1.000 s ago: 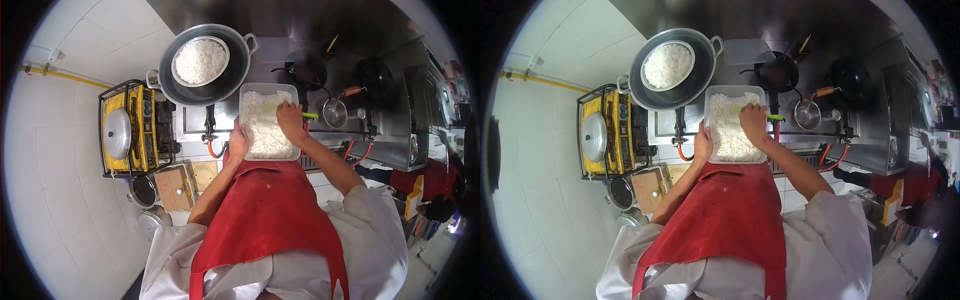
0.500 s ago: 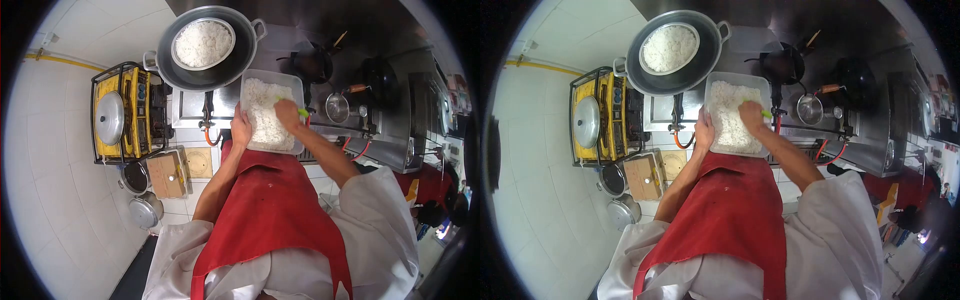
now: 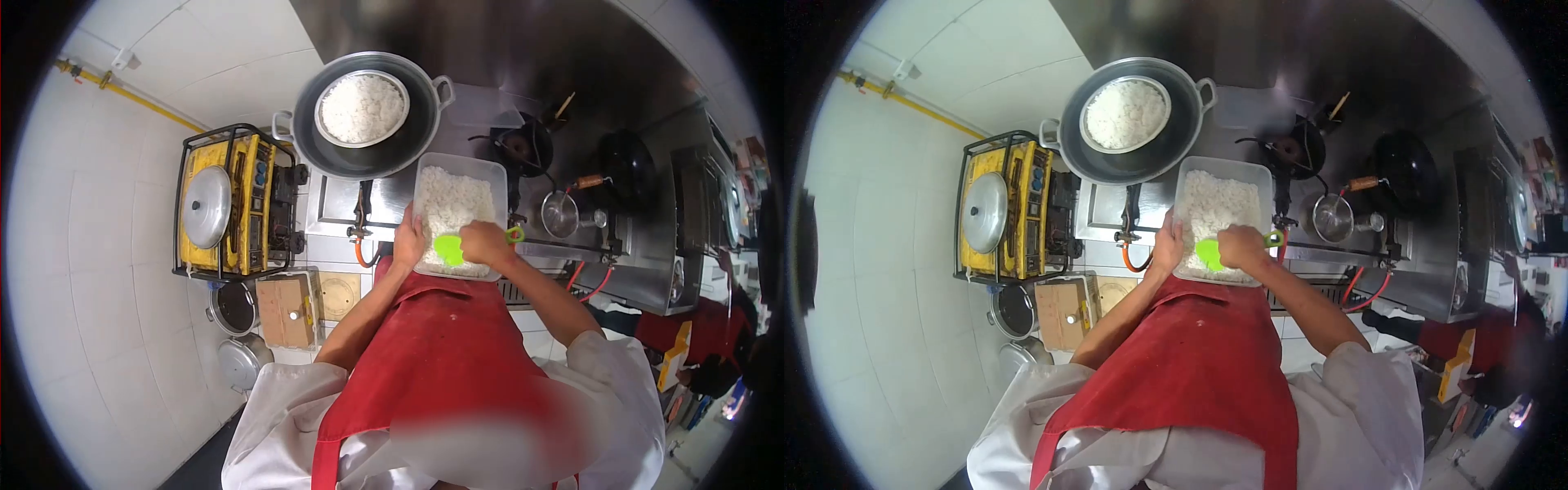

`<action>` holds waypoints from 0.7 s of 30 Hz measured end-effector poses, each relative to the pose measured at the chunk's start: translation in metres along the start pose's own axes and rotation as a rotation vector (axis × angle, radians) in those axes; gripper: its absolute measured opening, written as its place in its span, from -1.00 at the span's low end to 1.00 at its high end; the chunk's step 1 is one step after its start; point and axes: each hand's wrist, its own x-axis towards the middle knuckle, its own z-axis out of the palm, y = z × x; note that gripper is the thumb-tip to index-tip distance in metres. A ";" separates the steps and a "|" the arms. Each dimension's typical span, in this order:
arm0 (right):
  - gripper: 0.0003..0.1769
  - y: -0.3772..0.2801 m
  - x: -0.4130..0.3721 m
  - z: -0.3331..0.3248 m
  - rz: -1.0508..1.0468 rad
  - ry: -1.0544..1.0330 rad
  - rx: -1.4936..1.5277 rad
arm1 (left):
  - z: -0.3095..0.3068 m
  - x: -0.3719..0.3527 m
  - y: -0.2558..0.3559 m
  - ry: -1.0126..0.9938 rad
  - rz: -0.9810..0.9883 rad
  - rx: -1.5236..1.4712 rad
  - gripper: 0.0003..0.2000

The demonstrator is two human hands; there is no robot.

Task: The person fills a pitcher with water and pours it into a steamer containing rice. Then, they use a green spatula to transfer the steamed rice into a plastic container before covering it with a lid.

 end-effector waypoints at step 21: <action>-0.81 0.060 0.115 0.040 0.042 0.446 -0.446 | -0.004 -0.006 0.008 0.020 -0.010 0.013 -0.59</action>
